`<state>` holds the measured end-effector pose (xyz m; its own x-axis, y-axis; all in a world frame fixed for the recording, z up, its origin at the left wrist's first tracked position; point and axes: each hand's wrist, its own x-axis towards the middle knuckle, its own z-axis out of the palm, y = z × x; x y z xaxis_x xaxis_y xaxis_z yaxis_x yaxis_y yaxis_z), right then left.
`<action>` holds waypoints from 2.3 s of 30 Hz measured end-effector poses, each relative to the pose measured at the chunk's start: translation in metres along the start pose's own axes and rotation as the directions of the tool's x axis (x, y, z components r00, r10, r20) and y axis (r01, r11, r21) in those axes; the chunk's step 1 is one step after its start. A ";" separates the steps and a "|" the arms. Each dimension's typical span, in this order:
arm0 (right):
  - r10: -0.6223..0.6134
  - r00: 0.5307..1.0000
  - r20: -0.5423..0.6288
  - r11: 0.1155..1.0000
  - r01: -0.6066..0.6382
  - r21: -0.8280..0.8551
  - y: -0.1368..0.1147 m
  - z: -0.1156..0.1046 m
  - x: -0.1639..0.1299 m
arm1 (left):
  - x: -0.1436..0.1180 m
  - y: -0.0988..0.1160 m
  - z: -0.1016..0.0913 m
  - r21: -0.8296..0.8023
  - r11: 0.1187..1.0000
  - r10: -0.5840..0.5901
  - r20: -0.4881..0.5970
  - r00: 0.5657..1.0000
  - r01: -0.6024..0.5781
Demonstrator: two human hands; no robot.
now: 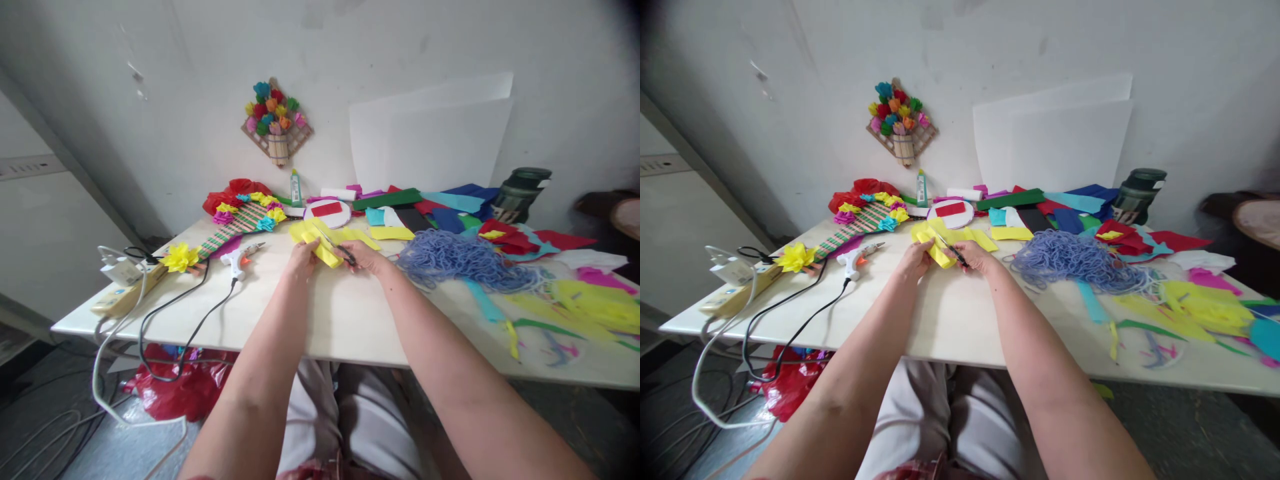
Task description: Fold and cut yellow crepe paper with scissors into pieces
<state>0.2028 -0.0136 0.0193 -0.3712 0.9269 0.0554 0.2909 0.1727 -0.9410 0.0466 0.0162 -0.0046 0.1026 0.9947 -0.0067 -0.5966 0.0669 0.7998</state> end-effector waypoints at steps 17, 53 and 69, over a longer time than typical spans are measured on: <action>-0.015 1.000 -0.007 0.999 0.015 0.029 0.007 0.000 0.005 | 0.002 -0.001 -0.002 -0.013 1.000 0.008 0.023 1.000 -0.007; 0.001 1.000 -0.005 0.996 0.000 0.088 0.000 0.001 0.002 | 0.000 0.002 -0.003 0.011 1.000 0.000 -0.008 1.000 0.000; -0.015 0.999 0.044 0.999 0.013 0.051 -0.002 -0.003 -0.002 | -0.001 0.002 -0.004 0.034 0.999 -0.022 0.080 0.997 0.020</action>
<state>0.2059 -0.0148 0.0221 -0.4142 0.9085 0.0549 0.2407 0.1675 -0.9560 0.0425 0.0157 -0.0053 0.1791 0.9835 0.0236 -0.5671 0.0836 0.8194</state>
